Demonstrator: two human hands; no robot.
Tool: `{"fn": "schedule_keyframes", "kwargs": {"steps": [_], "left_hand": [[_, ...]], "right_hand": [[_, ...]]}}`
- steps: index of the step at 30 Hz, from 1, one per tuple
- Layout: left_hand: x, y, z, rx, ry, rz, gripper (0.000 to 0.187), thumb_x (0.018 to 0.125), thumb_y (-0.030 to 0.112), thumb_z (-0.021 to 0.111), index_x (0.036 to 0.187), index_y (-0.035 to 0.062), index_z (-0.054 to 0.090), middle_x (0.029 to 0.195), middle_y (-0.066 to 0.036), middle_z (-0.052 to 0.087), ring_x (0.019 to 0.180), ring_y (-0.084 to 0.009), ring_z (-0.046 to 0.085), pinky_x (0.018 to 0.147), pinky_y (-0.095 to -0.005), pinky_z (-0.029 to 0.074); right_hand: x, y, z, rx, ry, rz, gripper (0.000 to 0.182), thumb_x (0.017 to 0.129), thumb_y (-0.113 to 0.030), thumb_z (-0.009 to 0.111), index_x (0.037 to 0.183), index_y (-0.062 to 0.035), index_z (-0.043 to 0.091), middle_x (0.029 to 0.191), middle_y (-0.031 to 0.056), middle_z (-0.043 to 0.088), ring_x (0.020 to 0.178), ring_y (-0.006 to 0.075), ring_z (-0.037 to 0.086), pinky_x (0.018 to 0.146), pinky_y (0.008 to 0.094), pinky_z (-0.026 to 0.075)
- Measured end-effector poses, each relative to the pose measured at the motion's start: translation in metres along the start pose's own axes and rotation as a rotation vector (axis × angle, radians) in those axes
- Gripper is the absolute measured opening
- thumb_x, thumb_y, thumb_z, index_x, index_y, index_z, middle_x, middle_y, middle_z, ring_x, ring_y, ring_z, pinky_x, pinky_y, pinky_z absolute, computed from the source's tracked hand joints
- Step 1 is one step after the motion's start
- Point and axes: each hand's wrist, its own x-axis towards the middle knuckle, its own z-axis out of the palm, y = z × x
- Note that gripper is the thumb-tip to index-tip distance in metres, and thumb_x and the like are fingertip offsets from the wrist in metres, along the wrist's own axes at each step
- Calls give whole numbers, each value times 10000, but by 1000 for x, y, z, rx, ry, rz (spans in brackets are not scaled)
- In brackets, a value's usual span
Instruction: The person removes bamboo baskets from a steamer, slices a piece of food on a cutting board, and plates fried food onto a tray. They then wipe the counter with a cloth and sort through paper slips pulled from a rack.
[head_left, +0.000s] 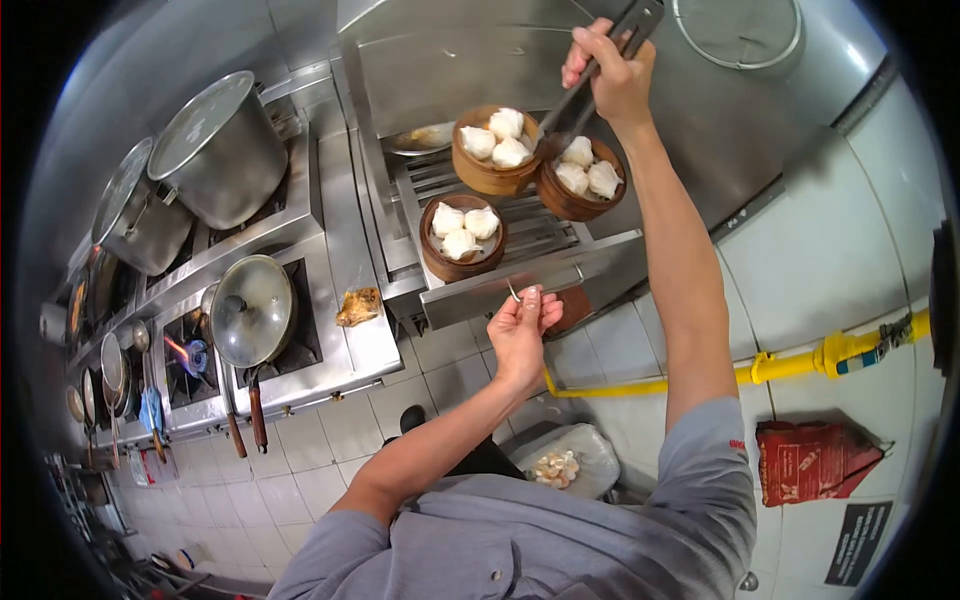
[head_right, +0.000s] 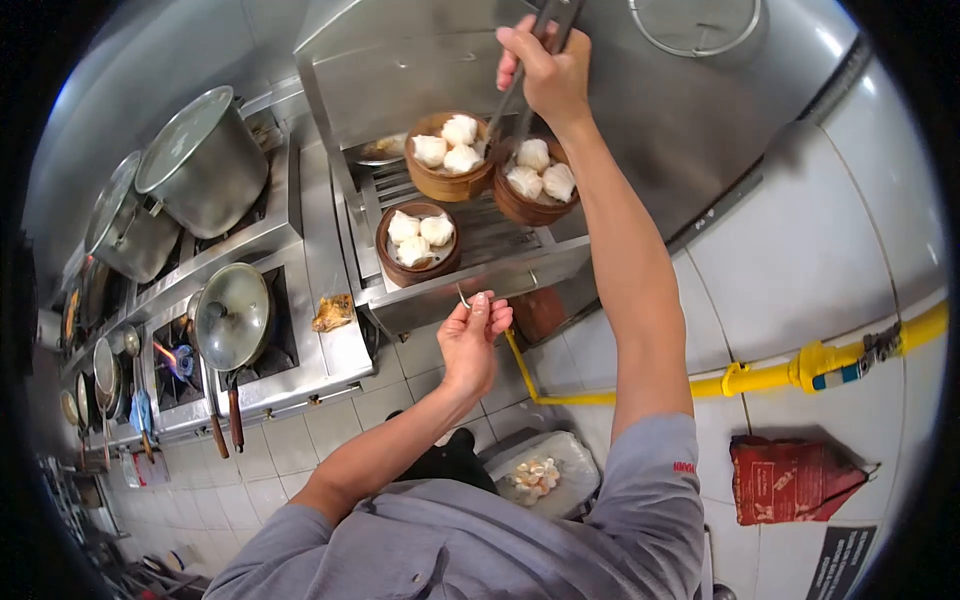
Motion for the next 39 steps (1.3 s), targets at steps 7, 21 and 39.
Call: {"fn": "schedule_keyframes", "kwargs": {"steps": [7, 21, 39], "left_hand": [[5, -3, -4, -18, -30, 14, 226, 1012, 148, 590, 1118, -50, 613, 963, -129, 702, 813, -165, 700, 777, -272, 585], [44, 17, -32, 70, -416, -177, 271, 1016, 194, 585, 1110, -59, 602, 1023, -122, 664, 988, -171, 642, 905, -270, 548], [-17, -25, -161, 753, -801, -609, 239, 975, 151, 616, 1196, 66, 583, 1013, -37, 631, 789, -91, 544, 691, -250, 448]], "right_hand": [[6, -83, 25, -113, 23, -107, 299, 921, -137, 612, 639, -52, 562, 523, 52, 568, 427, 148, 551, 424, 290, 440], [-146, -288, 61, -529, 605, -35, 265, 775, -90, 656, 555, 19, 557, 514, 76, 575, 425, 127, 560, 420, 276, 465], [-375, -484, 122, -1315, 1397, -20, 267, 846, -157, 655, 618, -36, 585, 522, 58, 573, 449, 133, 564, 429, 284, 446]]}}
